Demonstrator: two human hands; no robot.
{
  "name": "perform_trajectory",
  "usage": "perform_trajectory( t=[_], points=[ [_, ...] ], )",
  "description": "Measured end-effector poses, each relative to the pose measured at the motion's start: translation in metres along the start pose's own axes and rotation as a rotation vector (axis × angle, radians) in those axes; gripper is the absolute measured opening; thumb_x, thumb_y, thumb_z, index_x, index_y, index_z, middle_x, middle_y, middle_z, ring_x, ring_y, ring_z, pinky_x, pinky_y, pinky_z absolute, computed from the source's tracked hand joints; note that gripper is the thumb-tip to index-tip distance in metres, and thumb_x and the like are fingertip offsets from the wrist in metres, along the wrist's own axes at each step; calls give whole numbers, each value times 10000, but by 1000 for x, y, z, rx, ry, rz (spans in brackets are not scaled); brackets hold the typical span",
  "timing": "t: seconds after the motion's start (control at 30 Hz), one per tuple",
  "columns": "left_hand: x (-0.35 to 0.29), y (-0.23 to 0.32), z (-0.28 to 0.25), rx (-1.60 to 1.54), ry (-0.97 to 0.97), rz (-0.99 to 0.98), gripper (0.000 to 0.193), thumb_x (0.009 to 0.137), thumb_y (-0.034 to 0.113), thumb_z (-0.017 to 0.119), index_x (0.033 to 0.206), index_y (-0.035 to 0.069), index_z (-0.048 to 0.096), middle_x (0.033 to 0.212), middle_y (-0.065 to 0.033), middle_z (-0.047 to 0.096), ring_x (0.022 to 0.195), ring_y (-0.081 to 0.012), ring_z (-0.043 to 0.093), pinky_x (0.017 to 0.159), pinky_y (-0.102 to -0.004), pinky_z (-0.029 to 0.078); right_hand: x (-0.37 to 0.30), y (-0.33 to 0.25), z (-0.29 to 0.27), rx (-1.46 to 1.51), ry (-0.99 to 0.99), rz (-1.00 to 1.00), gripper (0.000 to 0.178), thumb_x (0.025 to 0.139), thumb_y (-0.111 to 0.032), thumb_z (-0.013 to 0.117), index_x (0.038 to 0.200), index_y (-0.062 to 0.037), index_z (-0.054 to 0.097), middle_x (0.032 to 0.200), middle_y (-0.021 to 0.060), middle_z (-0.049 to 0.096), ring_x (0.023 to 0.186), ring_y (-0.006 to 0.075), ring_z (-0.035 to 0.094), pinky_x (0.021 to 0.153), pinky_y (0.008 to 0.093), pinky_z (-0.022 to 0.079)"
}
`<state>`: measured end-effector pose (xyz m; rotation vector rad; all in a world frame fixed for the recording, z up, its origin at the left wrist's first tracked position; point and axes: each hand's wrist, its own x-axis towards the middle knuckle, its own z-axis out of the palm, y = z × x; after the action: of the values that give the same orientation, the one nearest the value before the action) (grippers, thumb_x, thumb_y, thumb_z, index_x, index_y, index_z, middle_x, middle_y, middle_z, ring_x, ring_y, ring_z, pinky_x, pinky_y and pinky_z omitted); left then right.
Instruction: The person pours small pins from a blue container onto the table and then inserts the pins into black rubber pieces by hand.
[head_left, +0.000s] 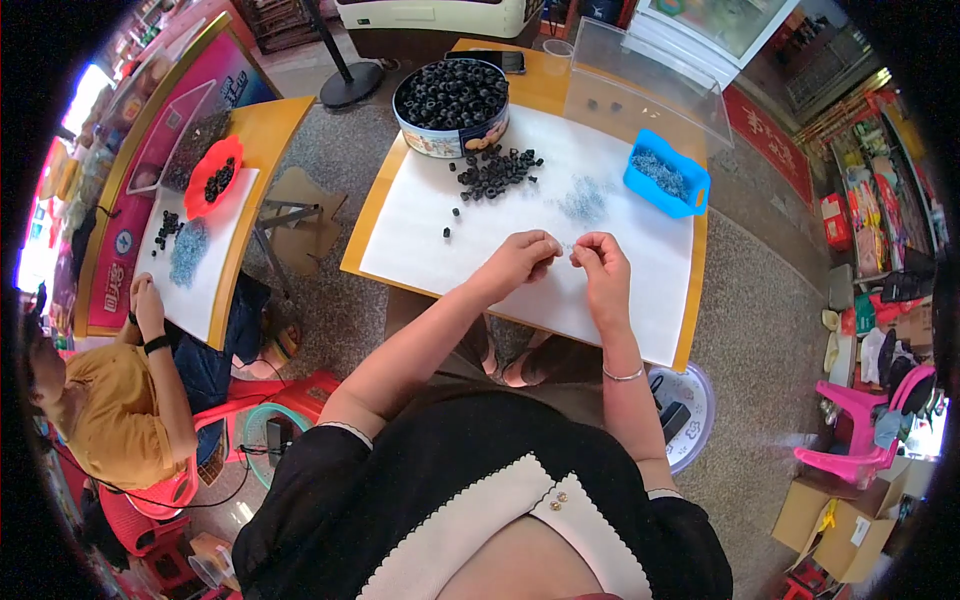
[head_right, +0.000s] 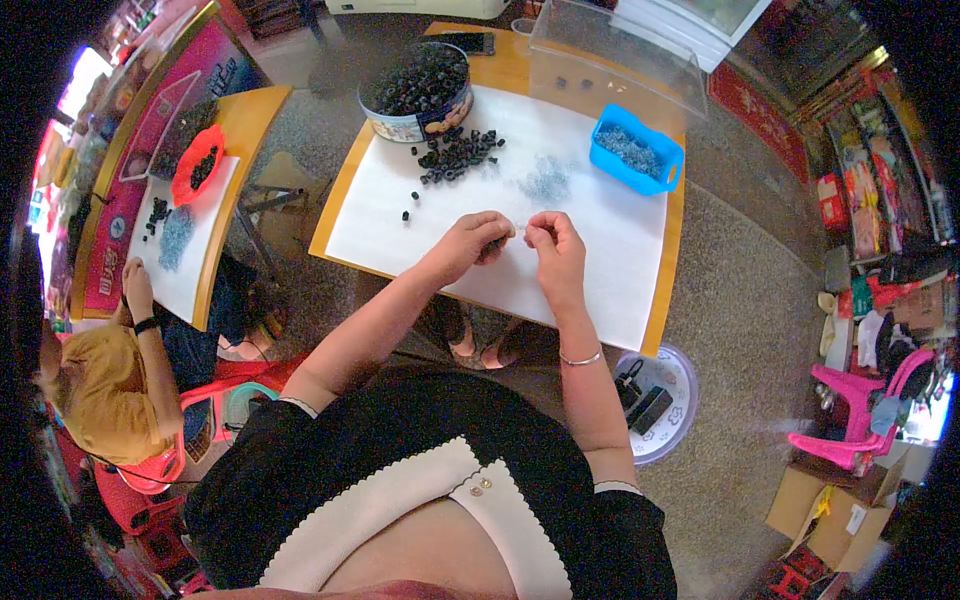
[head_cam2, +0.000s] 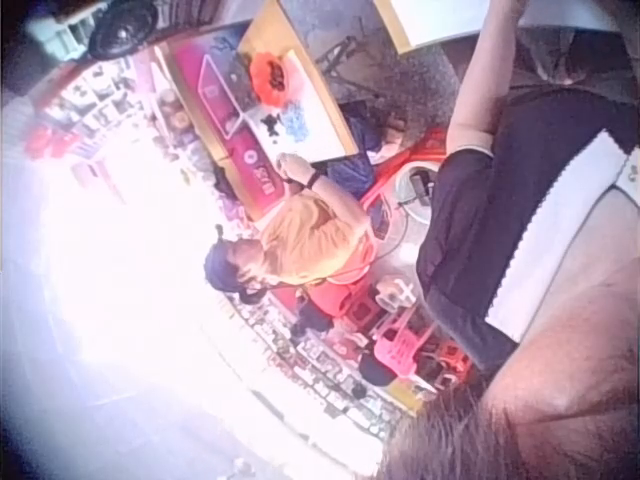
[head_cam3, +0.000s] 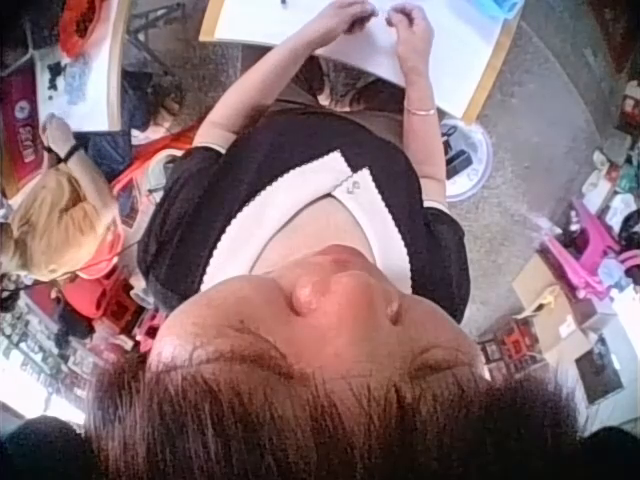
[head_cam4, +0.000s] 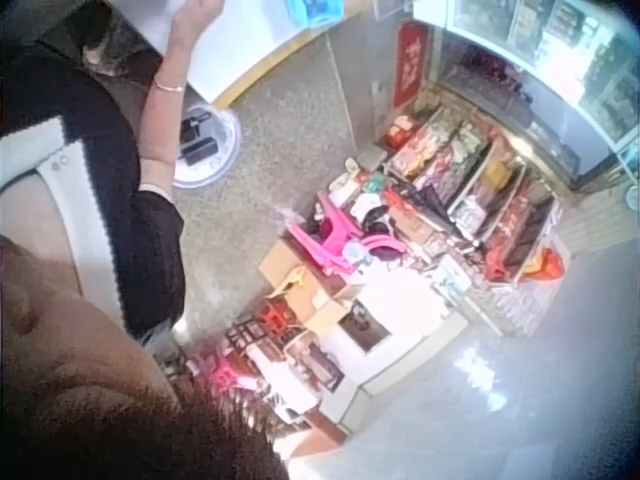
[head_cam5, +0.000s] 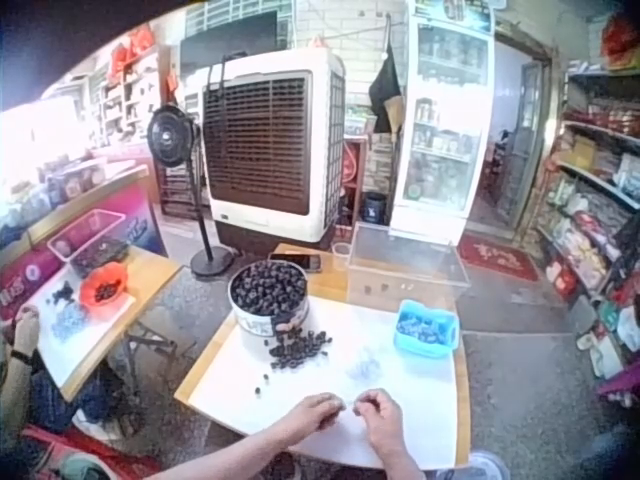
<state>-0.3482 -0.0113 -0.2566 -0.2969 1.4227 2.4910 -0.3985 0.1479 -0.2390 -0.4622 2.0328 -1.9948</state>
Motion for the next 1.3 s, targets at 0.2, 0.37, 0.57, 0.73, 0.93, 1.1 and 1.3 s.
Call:
perform_trajectory(
  t=[0.2,0.37,0.57,0.73,0.93,1.1,1.3],
  points=[
    [5,-4,9,1278,450,632,104,848,171,559,859,70,580,845,-127,574,707,-311,592,602,-424,479,8,29,-17,-595,155,-278,99,797,-22,580,891,-33,608,829,100,612,801,248,579,758,326,461],
    [5,-7,7,1398,460,658,58,837,141,582,845,85,591,863,-116,572,714,-310,597,606,-421,486,3,29,-21,-819,159,-406,155,762,-6,583,908,-46,622,845,109,597,849,309,535,818,401,425],
    [0,-8,8,818,367,531,115,836,171,640,922,96,652,819,-42,596,636,-175,553,563,-294,449,-6,3,-9,-526,207,-313,116,817,-46,588,921,-26,633,848,78,613,811,213,581,713,310,473],
    [-12,4,16,321,232,131,186,883,201,613,983,47,646,792,12,565,680,-69,481,594,-213,399,-11,-6,5,-186,49,-66,149,864,-106,607,967,-4,640,819,32,647,715,84,554,682,244,467],
    [-16,0,8,-285,36,53,243,930,136,529,1120,-8,579,910,-29,579,737,-102,529,648,-224,461,-11,-17,5,44,18,56,117,845,-79,618,938,-12,644,801,-4,616,717,61,522,649,211,425],
    [-21,-2,11,-457,26,39,242,928,22,479,1150,-43,549,984,-93,606,805,-170,626,762,-277,542,-18,-20,2,149,20,72,108,835,-61,627,931,-16,644,810,-15,609,725,54,508,652,199,410],
    [-31,1,16,-502,40,36,247,897,-20,515,1140,-30,557,1000,-112,614,910,-207,634,832,-291,542,-29,-32,8,85,36,39,102,839,-45,622,933,-8,635,835,1,608,749,66,514,687,203,416]
  ],
)
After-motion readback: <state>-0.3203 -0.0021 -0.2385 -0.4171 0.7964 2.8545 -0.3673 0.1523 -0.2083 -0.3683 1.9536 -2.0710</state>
